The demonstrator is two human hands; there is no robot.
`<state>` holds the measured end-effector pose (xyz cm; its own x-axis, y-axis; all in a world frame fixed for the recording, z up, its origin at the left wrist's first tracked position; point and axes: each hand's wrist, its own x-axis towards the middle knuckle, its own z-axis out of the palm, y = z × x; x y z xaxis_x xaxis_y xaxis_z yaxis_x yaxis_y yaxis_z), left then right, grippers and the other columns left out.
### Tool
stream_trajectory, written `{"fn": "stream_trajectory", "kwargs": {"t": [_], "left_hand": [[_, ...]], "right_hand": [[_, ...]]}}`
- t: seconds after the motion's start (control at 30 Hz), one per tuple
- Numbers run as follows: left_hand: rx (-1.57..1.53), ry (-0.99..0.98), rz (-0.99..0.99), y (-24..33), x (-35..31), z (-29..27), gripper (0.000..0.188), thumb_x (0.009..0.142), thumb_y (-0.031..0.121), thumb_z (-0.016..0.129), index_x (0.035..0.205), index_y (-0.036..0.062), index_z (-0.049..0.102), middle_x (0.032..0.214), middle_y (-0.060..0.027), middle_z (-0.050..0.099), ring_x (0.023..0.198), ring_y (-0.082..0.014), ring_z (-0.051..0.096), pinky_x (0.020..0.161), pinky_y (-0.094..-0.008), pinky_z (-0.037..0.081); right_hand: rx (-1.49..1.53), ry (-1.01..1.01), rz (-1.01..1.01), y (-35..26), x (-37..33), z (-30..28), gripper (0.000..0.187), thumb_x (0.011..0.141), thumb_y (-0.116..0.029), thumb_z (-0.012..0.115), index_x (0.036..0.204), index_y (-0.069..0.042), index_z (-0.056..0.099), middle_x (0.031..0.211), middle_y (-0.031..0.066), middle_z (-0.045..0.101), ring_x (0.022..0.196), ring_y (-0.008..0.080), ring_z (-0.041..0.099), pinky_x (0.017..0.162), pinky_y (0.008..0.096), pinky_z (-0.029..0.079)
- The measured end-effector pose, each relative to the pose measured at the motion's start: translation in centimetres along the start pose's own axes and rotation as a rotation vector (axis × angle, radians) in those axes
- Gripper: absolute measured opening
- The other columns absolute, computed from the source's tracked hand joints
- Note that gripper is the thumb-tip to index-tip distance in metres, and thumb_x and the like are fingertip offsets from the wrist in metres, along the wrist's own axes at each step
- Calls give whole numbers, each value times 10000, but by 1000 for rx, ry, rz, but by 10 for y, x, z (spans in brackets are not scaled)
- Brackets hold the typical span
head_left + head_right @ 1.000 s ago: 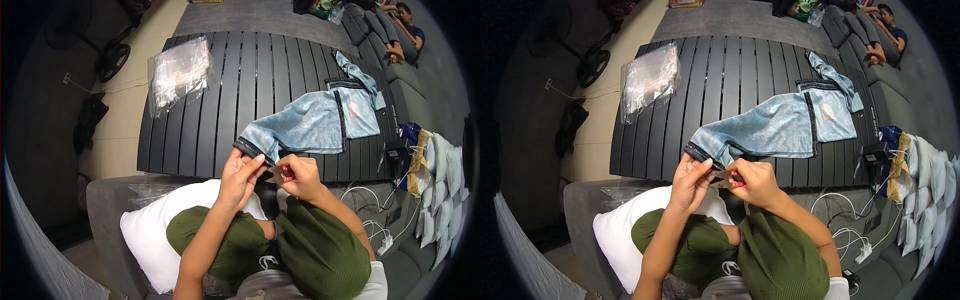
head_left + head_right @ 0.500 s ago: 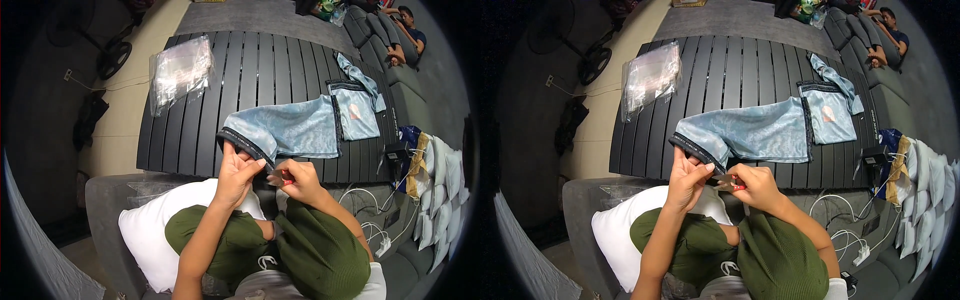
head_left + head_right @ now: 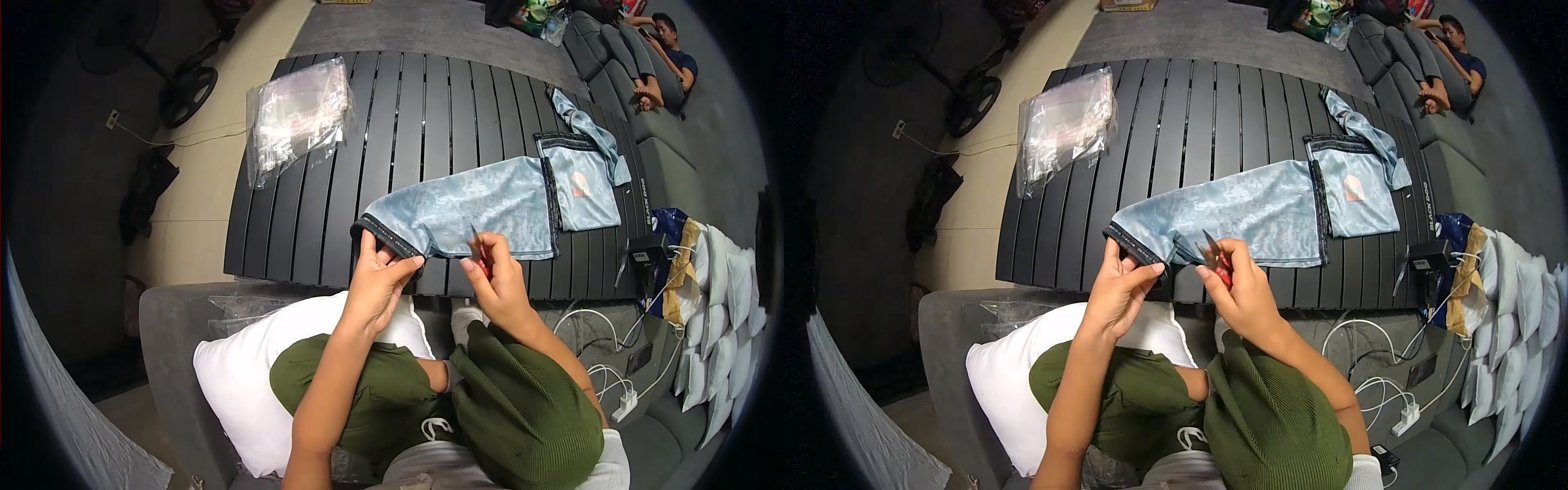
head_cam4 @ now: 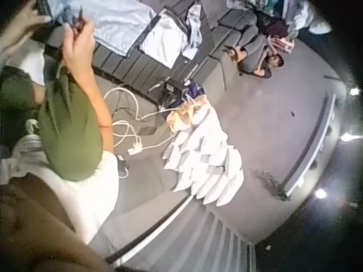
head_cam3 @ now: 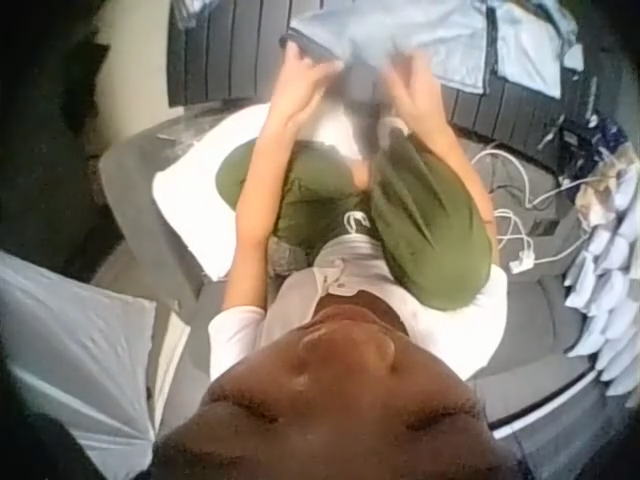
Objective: Folding and placing textile items like arm sleeves into plastic bags, including some trimming with scissors.
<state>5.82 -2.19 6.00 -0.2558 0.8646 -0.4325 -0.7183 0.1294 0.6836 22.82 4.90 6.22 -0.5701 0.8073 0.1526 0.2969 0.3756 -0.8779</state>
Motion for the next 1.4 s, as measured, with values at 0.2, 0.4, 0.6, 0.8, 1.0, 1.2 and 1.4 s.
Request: {"fn": "stream_trajectory", "kwargs": {"t": [0.2, 0.4, 0.6, 0.8, 1.0, 1.2, 1.4], "left_hand": [[79, -63, 124, -5, -2, 4, 820, 692, -169, 570, 1353, 112, 173, 1179, -123, 446, 1052, -188, 501, 838, -282, 453], [244, -84, 210, -6, -4, 7, 824, 698, -153, 576, 1362, 65, 140, 1133, -130, 484, 1015, -192, 529, 825, -283, 453], [500, -76, 130, -15, 0, -6, 907, 720, -110, 587, 1403, 79, 21, 1010, -147, 573, 938, -170, 565, 792, -278, 454], [233, -123, 103, -2, -5, 5, 796, 715, -128, 595, 1348, 92, 165, 1062, -122, 540, 940, -165, 557, 808, -269, 456], [127, -141, 140, 2, -8, 11, 780, 719, -140, 591, 1333, 91, 169, 1028, -131, 530, 936, -183, 568, 806, -291, 487], [104, -179, 158, -3, -6, 9, 791, 724, -144, 583, 1344, 87, 150, 1040, -141, 520, 951, -194, 567, 817, -298, 488], [80, -204, 144, -4, -8, 14, 809, 729, -147, 573, 1360, 91, 127, 1061, -146, 510, 969, -198, 561, 824, -299, 487]], "right_hand": [[51, -59, 4, 4, -3, 3, 297, 823, -77, 601, 1067, 5, 452, 699, 20, 497, 560, 66, 415, 517, 194, 361], [-32, -83, -64, 0, -3, 1, 376, 756, -76, 676, 1047, -1, 451, 675, 28, 492, 523, 56, 408, 485, 197, 353], [71, 97, -118, 4, -4, 4, 325, 763, -83, 670, 1003, -23, 460, 608, 11, 496, 511, 60, 432, 472, 203, 357], [224, -46, 150, -1, -5, 3, 294, 784, -114, 659, 985, -23, 466, 579, -14, 455, 525, 36, 387, 474, 199, 321], [88, -150, 31, -1, -5, 0, 293, 765, -205, 700, 846, -21, 487, 528, -5, 422, 472, 61, 366, 443, 216, 313], [-62, -105, -42, 1, -4, 2, 313, 772, -236, 694, 752, -16, 473, 515, 31, 450, 440, 88, 405, 432, 227, 353], [-113, -90, -67, 3, -4, 2, 325, 786, -254, 678, 735, -15, 462, 537, 64, 501, 430, 155, 488, 430, 257, 400]]}}
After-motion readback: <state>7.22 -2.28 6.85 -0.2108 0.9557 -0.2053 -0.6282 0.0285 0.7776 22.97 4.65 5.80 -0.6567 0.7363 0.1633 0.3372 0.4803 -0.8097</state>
